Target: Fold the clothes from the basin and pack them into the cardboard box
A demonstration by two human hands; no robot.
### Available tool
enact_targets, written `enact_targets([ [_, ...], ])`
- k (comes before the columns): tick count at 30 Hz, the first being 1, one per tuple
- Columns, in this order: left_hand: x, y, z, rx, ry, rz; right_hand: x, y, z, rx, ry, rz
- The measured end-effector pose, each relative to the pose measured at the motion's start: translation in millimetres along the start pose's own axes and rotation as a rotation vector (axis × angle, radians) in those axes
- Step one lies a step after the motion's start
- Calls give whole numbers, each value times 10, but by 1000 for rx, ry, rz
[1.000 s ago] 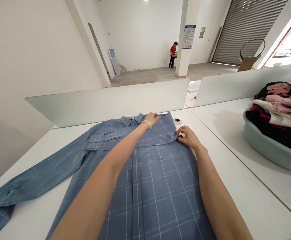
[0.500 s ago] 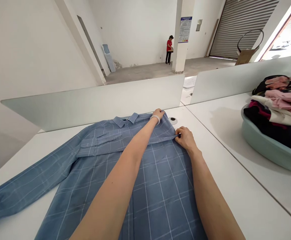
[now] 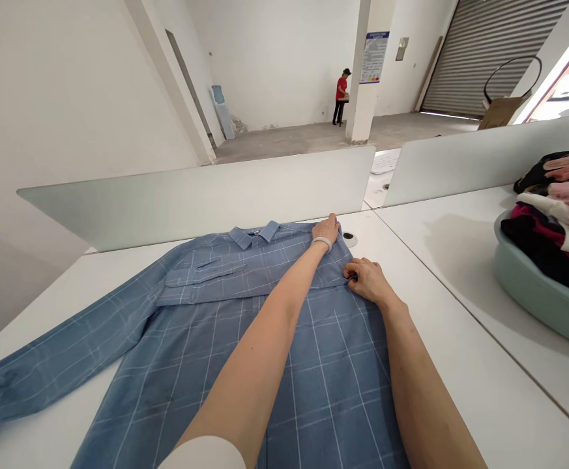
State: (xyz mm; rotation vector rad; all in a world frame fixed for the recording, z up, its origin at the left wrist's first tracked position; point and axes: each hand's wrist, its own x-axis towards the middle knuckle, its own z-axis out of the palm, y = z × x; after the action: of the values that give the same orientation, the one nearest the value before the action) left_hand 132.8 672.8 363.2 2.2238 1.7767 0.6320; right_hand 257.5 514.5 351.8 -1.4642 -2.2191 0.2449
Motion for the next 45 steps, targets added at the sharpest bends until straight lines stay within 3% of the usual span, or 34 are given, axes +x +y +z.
enact_targets([
  [9, -74, -141, -163, 60, -60, 126, 97, -198, 9, -5, 204, -61],
  [15, -150, -299, -215, 125, -40, 157, 99, -232, 121, -25, 71, 7],
  [22, -156, -279, -203, 167, 19, 199, 99, -234, 122, -109, 8, 49],
  [27, -463, -355, -388, 188, 93, 285, 99, -232, 123, -103, -15, 74],
  [31, -1038, -702, -749, 237, 119, 404, 87, -223, 129, -107, -15, 77],
  [33, -1376, -967, -962, 269, 78, 389, 88, -214, 131, -104, -36, 95],
  [37, -1949, -1533, -1322, 337, 1, 171, 94, -208, 134, -99, -77, 141],
  [41, -2252, -1937, -1467, 380, -111, -139, 83, -231, 149, -123, -69, 155],
  [45, -2331, -2089, -1450, 378, -125, -156, 72, -229, 183, -149, -55, 168],
])
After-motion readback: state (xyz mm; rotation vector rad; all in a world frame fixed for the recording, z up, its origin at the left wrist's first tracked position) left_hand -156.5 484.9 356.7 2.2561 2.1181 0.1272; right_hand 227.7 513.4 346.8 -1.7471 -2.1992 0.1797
